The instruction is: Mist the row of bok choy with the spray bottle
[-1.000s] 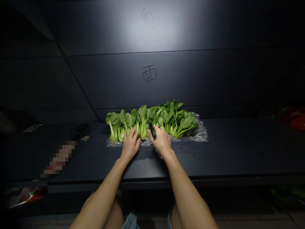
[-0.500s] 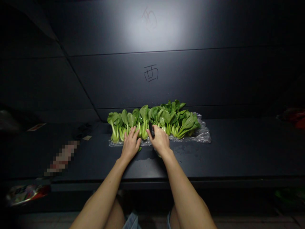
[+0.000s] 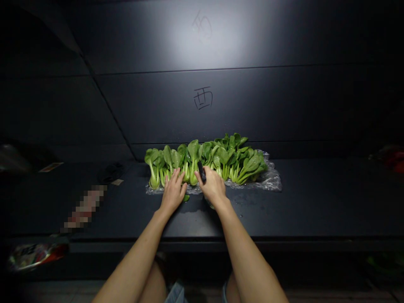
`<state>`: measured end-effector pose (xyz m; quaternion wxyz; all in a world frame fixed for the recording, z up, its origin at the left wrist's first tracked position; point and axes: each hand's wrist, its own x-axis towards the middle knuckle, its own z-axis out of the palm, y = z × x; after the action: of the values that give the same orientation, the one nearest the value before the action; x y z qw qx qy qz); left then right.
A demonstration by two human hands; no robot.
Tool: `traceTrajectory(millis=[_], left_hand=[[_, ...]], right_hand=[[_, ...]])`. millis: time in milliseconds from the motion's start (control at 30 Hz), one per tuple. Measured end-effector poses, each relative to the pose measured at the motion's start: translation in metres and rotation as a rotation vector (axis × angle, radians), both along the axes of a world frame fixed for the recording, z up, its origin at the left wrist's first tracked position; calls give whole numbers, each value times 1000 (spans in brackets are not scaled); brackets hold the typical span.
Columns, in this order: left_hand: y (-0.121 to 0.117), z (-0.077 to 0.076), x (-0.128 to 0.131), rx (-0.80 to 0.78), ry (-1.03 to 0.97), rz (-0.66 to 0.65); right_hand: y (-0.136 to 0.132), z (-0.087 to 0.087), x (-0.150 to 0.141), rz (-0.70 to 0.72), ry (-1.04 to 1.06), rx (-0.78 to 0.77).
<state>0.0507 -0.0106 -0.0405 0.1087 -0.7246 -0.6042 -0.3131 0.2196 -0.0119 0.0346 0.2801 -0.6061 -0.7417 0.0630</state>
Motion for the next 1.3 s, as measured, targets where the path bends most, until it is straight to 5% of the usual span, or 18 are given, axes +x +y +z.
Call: traceTrajectory(millis=[833,1300], left_hand=[[8,6,-8,11,-93,59],[15,0,-22,32,-242,119]], right_hand=[[9,0,-25,106,-24,30],[9,17,-46,174,-114,20]])
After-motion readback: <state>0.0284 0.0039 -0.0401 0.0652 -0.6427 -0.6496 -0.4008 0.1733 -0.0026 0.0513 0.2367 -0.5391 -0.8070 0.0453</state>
